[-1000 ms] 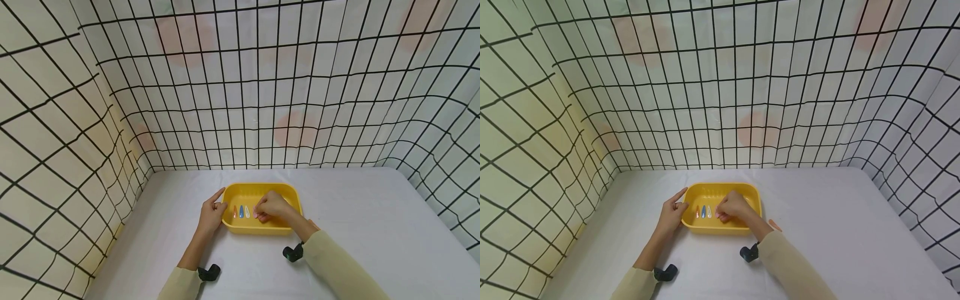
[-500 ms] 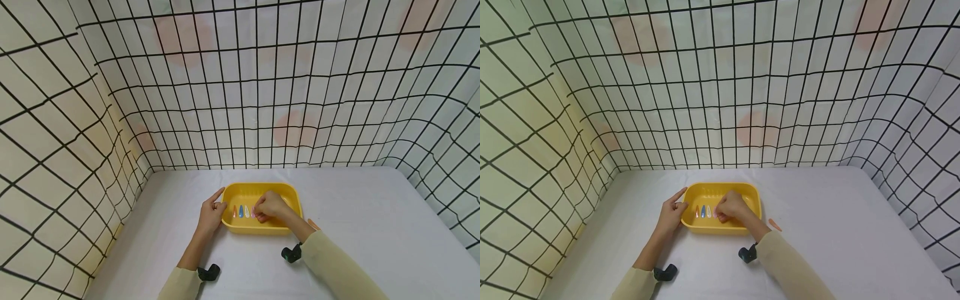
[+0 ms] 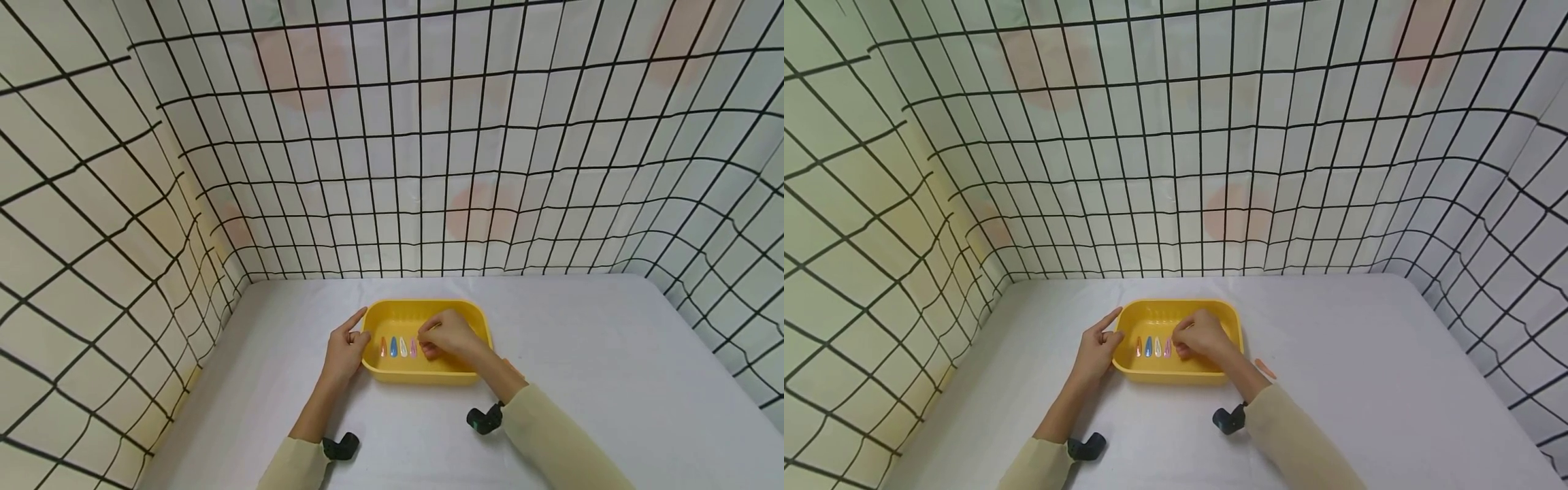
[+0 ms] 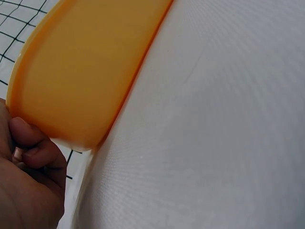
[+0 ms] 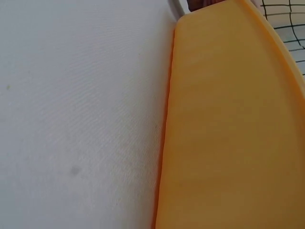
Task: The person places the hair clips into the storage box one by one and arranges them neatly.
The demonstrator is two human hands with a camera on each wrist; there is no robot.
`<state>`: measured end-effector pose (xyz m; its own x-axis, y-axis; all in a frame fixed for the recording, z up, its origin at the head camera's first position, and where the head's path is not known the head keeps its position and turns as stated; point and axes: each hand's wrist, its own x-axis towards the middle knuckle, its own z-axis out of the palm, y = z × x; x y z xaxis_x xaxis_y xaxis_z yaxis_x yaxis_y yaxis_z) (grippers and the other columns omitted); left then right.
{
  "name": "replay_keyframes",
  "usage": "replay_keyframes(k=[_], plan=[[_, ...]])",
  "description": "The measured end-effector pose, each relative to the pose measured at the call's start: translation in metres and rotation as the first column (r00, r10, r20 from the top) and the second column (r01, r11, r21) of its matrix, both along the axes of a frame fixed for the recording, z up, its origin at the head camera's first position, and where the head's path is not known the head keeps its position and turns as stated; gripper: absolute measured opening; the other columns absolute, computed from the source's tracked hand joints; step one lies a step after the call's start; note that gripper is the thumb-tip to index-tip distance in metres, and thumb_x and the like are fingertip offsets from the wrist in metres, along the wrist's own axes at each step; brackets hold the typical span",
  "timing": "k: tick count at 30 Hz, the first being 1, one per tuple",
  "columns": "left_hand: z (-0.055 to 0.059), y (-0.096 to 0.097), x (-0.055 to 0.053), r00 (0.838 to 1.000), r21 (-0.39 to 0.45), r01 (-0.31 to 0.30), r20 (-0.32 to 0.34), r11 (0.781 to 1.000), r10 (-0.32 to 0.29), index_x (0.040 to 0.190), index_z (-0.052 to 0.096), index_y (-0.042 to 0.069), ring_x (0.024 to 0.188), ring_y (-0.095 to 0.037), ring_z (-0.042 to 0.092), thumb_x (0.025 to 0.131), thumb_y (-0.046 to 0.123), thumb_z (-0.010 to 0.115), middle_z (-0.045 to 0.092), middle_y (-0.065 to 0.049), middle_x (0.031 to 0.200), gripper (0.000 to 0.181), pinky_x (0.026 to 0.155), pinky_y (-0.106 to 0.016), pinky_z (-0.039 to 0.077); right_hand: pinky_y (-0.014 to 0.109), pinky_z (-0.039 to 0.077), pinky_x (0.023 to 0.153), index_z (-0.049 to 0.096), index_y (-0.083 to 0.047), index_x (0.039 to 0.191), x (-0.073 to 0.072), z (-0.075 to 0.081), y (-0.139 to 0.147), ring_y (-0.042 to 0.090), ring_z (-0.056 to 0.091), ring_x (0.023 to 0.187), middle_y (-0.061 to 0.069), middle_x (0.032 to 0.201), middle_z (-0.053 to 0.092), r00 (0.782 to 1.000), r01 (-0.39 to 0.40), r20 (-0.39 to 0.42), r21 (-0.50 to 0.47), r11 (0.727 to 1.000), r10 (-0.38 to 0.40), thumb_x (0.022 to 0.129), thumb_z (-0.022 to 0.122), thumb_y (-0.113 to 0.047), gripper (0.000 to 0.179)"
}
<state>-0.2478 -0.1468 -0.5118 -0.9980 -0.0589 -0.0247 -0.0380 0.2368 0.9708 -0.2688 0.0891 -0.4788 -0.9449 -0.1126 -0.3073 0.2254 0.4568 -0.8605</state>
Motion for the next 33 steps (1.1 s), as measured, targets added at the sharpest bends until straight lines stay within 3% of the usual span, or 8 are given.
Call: replay_keyframes(k=[11,26,33], plan=[[-0.001,-0.001,0.000,1.000,0.013,-0.005,-0.007,1.000,0.005,0.150,0.054,0.028,0.042,-0.011,0.035,0.097,0.013,0.061,0.043,0.002,0.057,0.056,0.041,-0.020,0.034,0.032,0.063,0.068,0.074,0.001,0.106,0.009,0.008,0.016,0.019,0.072,0.069,0.018,0.097,0.076,0.996,-0.041,-0.080,-0.106,0.993,0.033,0.094,0.073,-0.012,0.017],[0.001,0.002,0.001,1.000,0.023,0.004,0.000,1.000,-0.004,0.151,0.053,0.028,0.042,-0.012,0.035,0.097,0.013,0.060,0.043,0.002,0.057,0.057,0.041,-0.020,0.035,0.035,0.063,0.078,0.066,0.007,0.124,0.018,0.020,0.064,0.026,0.071,0.087,0.026,0.113,0.070,0.982,-0.152,-0.147,-0.216,0.965,0.121,0.097,0.072,-0.022,0.040],[0.000,0.002,0.001,1.000,0.015,-0.003,0.006,1.000,0.003,0.151,0.054,0.028,0.042,-0.012,0.035,0.097,0.013,0.061,0.043,0.002,0.057,0.057,0.041,-0.020,0.035,0.033,0.063,0.078,0.063,0.009,0.127,0.026,0.024,0.097,0.042,0.068,0.096,0.032,0.117,0.065,0.978,-0.167,-0.160,-0.238,0.957,0.131,0.097,0.072,-0.025,0.046]])
